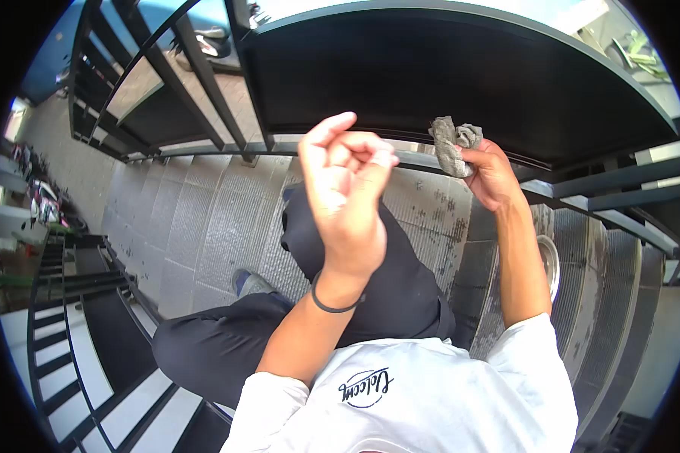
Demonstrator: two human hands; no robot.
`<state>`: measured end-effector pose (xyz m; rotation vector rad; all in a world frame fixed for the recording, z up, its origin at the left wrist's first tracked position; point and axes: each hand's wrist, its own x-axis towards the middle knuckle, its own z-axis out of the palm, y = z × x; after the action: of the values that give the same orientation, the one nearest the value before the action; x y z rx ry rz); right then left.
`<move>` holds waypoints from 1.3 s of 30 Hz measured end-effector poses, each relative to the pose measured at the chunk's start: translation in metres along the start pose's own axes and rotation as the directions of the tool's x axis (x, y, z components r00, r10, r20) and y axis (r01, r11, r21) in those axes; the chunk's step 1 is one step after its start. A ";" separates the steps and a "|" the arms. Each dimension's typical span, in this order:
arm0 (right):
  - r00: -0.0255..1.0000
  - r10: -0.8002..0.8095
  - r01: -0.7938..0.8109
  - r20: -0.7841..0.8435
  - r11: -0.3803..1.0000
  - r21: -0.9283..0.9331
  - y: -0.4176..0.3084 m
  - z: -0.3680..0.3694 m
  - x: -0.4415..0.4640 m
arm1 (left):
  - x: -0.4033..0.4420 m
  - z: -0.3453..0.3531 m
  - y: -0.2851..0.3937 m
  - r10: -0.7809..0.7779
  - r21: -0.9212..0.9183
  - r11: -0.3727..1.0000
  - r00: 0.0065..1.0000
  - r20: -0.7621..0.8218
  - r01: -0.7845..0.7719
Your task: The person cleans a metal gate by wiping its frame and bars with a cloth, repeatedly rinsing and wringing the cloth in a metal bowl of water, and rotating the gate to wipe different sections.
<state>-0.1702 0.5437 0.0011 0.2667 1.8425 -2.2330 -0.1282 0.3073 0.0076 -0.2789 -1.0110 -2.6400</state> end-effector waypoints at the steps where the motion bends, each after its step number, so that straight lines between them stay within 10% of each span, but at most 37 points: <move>1: 0.999 -0.030 0.028 0.015 0.991 0.130 0.000 -0.011 -0.021 | 0.002 0.001 0.000 -0.033 -0.049 0.998 0.999 -0.030 0.031; 7: 0.972 -0.235 0.213 -0.023 0.828 0.519 0.016 -0.064 -0.122 | -0.001 0.019 -0.023 -0.073 0.102 0.993 0.992 0.107 0.062; 19: 0.860 -0.316 0.487 -0.400 0.739 0.465 0.036 -0.137 -0.252 | -0.015 0.053 -0.051 -0.168 0.267 0.959 0.947 0.274 0.093; 22: 0.583 -0.344 0.068 -0.736 0.923 -0.378 0.040 -0.144 -0.264 | -0.022 0.061 -0.057 -0.237 0.189 0.964 0.928 0.289 0.188; 23: 0.581 -0.336 0.063 -0.741 0.927 -0.371 0.046 -0.155 -0.266 | -0.026 0.064 -0.060 -0.246 0.192 0.962 0.922 0.300 0.194; 25: 0.576 -0.377 -0.519 -0.725 0.516 -0.681 0.068 -0.182 -0.267 | -0.035 0.074 -0.067 -0.257 0.225 0.956 0.912 0.319 0.191; 27: 0.578 -0.278 -0.638 -0.767 0.432 -0.637 0.091 -0.190 -0.259 | -0.040 0.082 -0.076 -0.272 0.237 0.952 0.895 0.354 0.195; 31: 0.726 -0.234 -0.596 -0.647 0.257 -0.761 0.114 -0.197 -0.251 | -0.049 0.095 -0.097 -0.357 0.267 0.926 0.845 0.398 0.266; 34: 0.612 -0.433 -0.556 -0.661 0.360 -0.750 0.113 -0.203 -0.254 | -0.055 0.102 -0.111 -0.395 0.330 0.906 0.809 0.435 0.265; 39: 0.655 -0.262 -0.578 -0.708 0.430 -0.694 0.095 -0.194 -0.265 | -0.061 0.109 -0.134 -0.396 0.371 0.899 0.793 0.463 0.232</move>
<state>0.1094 0.7336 -0.0489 1.2217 2.9120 -0.6100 -0.1095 0.4883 -0.0122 -0.8756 -1.7541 -2.6968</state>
